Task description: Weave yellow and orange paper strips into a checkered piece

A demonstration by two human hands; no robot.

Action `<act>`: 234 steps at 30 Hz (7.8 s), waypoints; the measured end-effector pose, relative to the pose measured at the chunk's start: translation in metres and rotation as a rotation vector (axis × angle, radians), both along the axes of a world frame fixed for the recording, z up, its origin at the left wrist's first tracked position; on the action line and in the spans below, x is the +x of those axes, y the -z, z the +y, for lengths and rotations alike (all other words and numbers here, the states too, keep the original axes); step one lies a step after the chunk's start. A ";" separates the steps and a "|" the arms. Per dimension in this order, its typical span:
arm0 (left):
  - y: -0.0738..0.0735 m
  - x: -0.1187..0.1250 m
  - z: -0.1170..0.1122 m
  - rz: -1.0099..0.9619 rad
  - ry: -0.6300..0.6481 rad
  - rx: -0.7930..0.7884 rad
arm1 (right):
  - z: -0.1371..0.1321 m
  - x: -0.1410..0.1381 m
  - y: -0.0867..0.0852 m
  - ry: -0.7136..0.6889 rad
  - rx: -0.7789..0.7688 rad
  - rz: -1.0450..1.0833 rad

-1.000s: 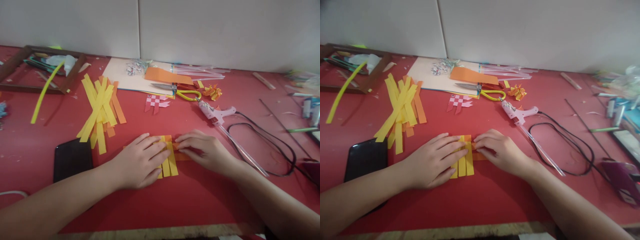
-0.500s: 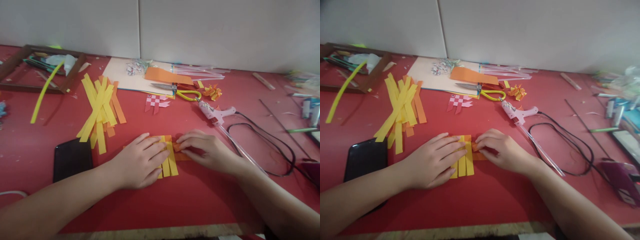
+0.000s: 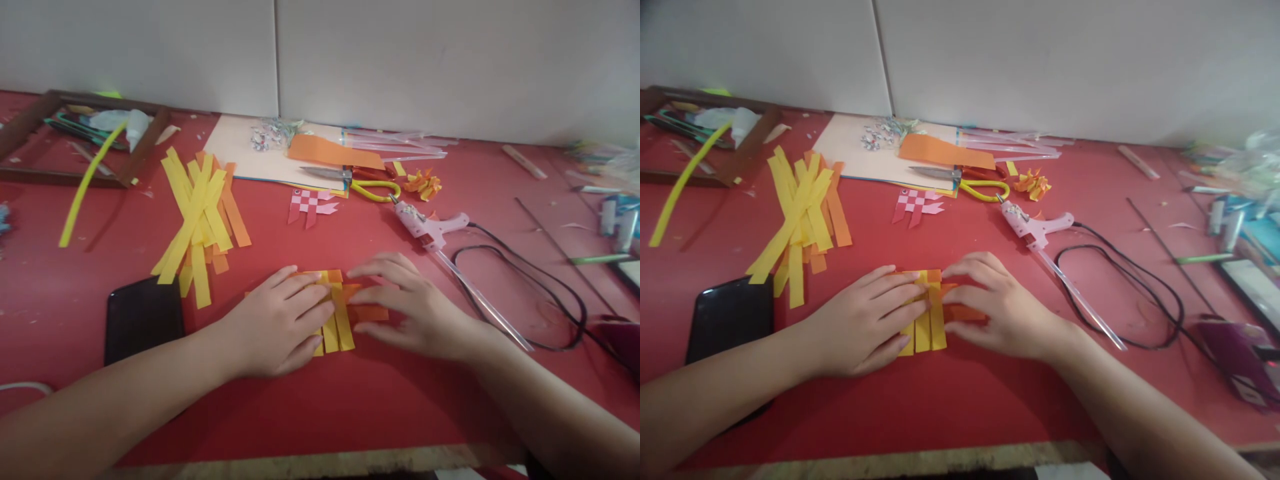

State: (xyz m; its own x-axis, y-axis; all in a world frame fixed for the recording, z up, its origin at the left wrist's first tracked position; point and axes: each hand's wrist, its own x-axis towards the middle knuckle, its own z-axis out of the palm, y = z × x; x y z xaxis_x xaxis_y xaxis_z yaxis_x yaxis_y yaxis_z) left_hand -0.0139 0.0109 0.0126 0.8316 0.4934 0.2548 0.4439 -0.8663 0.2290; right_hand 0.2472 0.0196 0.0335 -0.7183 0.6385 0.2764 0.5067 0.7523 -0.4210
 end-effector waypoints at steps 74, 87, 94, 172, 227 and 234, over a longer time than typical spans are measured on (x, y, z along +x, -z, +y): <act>-0.004 -0.004 0.004 0.061 -0.003 -0.114 | 0.005 -0.002 -0.001 0.220 -0.318 0.071; -0.003 -0.004 0.003 0.094 0.021 -0.089 | 0.019 0.017 -0.001 0.166 -0.388 -0.003; -0.003 -0.003 0.003 0.074 0.015 -0.100 | 0.024 0.030 -0.002 0.168 -0.428 -0.017; -0.010 -0.001 0.013 -0.018 -0.012 -0.201 | 0.032 -0.027 0.037 0.526 0.100 0.052; -0.006 -0.003 0.019 -0.094 -0.059 -0.420 | 0.006 0.014 0.014 0.389 -0.353 0.108; -0.007 -0.002 0.019 -0.098 -0.054 -0.398 | 0.007 0.015 0.006 0.269 -0.319 0.018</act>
